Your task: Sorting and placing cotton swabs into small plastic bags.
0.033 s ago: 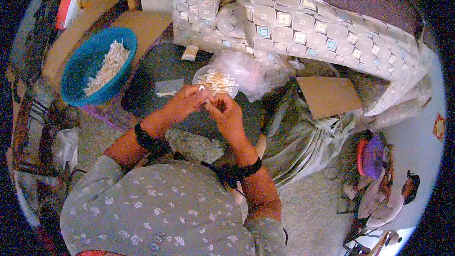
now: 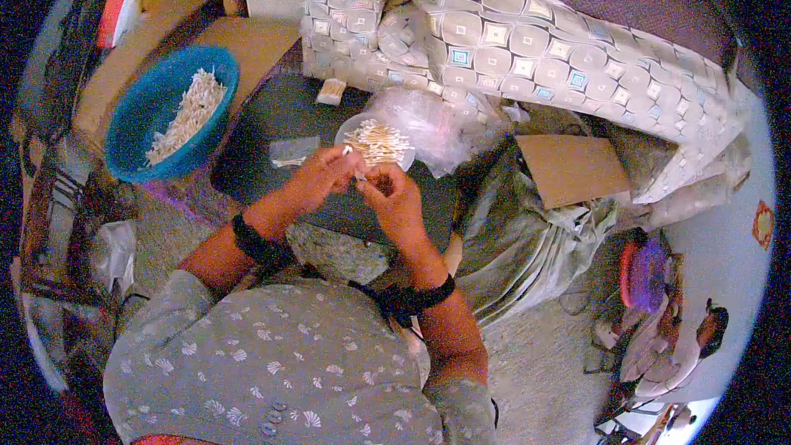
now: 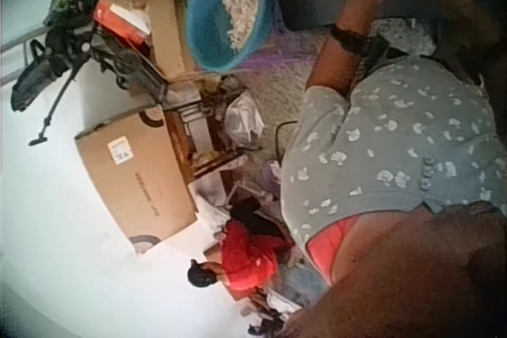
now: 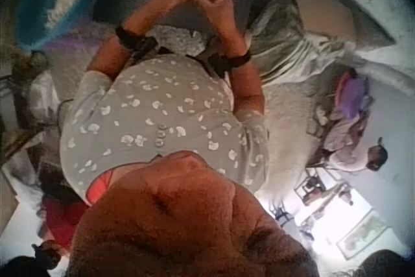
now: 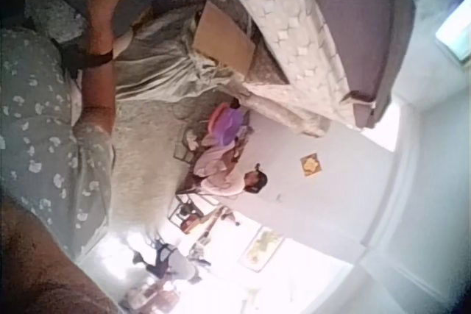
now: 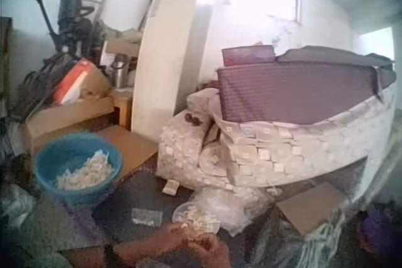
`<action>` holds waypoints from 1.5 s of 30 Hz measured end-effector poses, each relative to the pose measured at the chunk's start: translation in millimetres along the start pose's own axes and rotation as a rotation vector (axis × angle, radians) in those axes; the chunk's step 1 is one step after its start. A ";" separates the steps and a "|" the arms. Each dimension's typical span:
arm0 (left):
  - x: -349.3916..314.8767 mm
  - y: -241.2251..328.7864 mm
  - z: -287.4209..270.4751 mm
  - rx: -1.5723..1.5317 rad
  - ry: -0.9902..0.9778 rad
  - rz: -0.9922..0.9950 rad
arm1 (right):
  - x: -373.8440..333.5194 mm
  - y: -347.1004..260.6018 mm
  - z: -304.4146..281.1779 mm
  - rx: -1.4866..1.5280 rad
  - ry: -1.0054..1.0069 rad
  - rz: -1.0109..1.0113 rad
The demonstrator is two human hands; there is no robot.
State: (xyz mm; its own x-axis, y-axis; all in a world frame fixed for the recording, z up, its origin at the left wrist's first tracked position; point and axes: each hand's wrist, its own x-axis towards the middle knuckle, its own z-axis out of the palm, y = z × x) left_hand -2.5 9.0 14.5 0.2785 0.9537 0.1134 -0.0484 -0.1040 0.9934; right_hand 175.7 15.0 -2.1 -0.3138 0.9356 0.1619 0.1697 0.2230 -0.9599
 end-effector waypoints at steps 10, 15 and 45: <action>-4.0 -40.8 -41.2 -0.335 0.150 -0.067 | 18.1 36.5 -24.2 -0.281 0.137 -0.064; -4.0 -68.2 -47.6 -0.024 0.249 -0.206 | 33.8 29.9 -22.2 -0.490 0.079 -0.164; -10.4 -149.7 -52.5 0.586 0.246 0.134 | 96.3 38.3 31.5 -0.883 -0.107 -0.320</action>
State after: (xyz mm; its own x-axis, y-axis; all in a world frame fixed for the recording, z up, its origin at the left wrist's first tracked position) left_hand -48.6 29.4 -136.3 0.0749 0.9512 0.2992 0.4831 -0.2971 0.8236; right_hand 122.5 105.1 -30.5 -0.5446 0.7738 0.3234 0.6932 0.6324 -0.3459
